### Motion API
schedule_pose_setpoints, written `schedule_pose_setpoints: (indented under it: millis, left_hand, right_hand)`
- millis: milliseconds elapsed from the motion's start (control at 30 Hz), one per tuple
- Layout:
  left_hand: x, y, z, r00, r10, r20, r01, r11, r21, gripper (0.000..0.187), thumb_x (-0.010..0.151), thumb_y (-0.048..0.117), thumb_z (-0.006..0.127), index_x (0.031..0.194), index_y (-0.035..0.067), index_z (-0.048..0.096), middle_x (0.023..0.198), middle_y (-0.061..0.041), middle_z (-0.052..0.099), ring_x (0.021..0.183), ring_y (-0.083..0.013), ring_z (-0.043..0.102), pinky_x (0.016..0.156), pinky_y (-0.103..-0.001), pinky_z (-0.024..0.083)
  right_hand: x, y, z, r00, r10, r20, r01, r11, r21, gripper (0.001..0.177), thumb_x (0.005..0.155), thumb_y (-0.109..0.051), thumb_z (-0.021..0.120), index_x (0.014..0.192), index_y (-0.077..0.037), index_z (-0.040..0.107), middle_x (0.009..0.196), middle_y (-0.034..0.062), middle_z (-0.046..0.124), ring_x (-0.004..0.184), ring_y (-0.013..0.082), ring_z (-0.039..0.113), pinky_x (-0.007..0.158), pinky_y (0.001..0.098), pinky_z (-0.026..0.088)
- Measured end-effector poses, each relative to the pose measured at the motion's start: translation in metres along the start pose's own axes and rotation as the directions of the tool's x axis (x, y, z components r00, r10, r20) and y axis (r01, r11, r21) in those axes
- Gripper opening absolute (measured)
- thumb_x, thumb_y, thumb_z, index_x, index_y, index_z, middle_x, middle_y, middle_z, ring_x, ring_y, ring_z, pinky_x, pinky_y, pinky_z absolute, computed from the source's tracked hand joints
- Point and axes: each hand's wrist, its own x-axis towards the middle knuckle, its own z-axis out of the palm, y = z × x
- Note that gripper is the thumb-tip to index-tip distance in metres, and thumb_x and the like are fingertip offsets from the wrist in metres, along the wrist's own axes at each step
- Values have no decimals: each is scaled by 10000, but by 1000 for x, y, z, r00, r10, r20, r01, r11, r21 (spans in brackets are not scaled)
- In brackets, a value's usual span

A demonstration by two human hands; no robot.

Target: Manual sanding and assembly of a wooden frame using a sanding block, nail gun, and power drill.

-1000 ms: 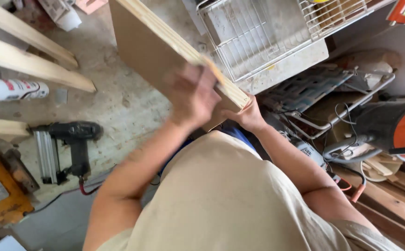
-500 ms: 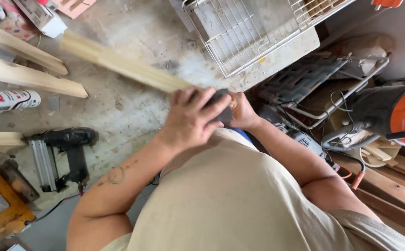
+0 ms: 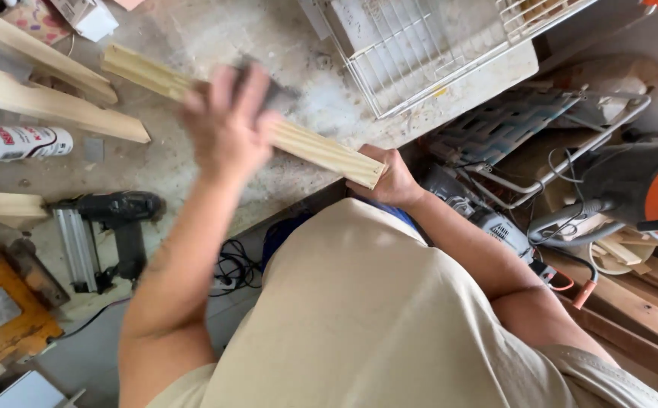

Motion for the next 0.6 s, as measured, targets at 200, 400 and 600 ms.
schedule_pose_setpoints:
  millis: [200,400,600]
  left_hand:
    - [-7,-60,2,956,-116,271,107,993,49,516,965,402,831,1424,207,700,1359,-107,584,1130,-362,506,926,-546,469]
    - [32,-39,37,964,-144,222,155,987,-36,495,954,447,799,1374,242,636,1359,-91,532,1178,-322,476,940,-541,479]
    - [-24,92,-8,941,167,295,-52,931,-361,726,751,477,867,1414,299,630,1294,-119,593,1047,-415,617,823,-529,499]
  right_hand:
    - [-1,-2,-10,998,45,36,-43,997,-57,417,809,-161,920,1039,-94,578,876,-2,628,738,108,577,628,265,429]
    - [1,-28,-18,997,52,56,-50,998,-39,731,892,-481,783,1382,36,619,1179,124,736,1008,194,706,834,299,561]
    - [-28,62,-12,996,50,-77,-52,999,-12,588,794,-317,978,1245,-26,737,894,120,709,899,182,683,609,347,512]
